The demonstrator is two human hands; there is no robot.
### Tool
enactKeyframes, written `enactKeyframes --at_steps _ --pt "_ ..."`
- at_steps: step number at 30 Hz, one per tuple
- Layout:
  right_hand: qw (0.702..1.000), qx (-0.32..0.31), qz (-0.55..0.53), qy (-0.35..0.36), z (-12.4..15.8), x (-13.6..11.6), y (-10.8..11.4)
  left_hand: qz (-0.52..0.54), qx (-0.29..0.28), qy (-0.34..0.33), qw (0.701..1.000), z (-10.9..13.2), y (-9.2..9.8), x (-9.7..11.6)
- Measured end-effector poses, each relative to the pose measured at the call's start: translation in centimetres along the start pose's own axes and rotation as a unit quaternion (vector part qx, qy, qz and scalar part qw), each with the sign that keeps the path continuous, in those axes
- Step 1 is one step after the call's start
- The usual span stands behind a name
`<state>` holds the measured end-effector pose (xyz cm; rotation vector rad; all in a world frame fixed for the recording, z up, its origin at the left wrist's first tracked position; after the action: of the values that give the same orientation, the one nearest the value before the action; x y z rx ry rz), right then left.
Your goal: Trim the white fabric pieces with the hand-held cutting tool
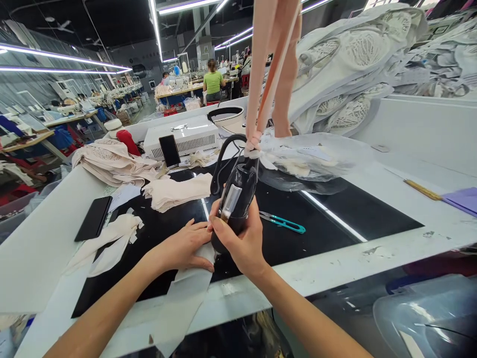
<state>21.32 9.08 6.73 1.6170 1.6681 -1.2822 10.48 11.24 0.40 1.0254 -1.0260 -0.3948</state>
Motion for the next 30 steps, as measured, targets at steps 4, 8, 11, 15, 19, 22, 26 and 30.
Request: enactKeyframes --at_steps 4,8,11,15,19,22,26,30 --pt "1.000 -0.011 -0.008 0.002 0.3 0.2 -0.3 0.012 0.006 0.000 1.000 -0.1 0.2 0.0" --pt "1.000 -0.019 -0.013 0.011 0.5 0.3 -0.4 0.012 0.013 -0.014 1.000 -0.1 0.1 0.1" --pt "1.000 -0.022 -0.014 0.013 0.6 0.2 -0.5 0.009 0.019 -0.021 1.000 0.0 0.0 0.1" --pt "1.000 -0.012 -0.007 0.008 0.3 0.1 -0.4 0.003 0.022 -0.026 0.999 0.0 -0.1 0.0" --pt "1.000 0.004 -0.006 0.004 0.1 0.2 -0.1 0.002 0.024 -0.029 0.999 0.1 -0.2 0.0" --pt "1.000 -0.009 -0.010 -0.001 0.2 0.4 -0.3 0.001 0.025 -0.022 0.999 0.0 -0.1 0.0" --pt "1.000 0.003 0.005 -0.002 0.4 0.6 -0.3 -0.039 0.022 -0.012 0.999 -0.1 -0.2 0.0" --pt "0.999 0.038 0.027 -0.011 0.8 0.9 -0.2 -0.099 0.069 -0.035 0.992 1.0 -0.9 -0.3"
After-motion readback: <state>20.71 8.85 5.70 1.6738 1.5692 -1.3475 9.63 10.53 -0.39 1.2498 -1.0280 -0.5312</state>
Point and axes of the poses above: each hand's wrist, its own z-axis away from the middle knuckle, its own y-axis out of the back of the hand, x = y × z, the point moved 9 cm from there along -z, towards the middle knuckle
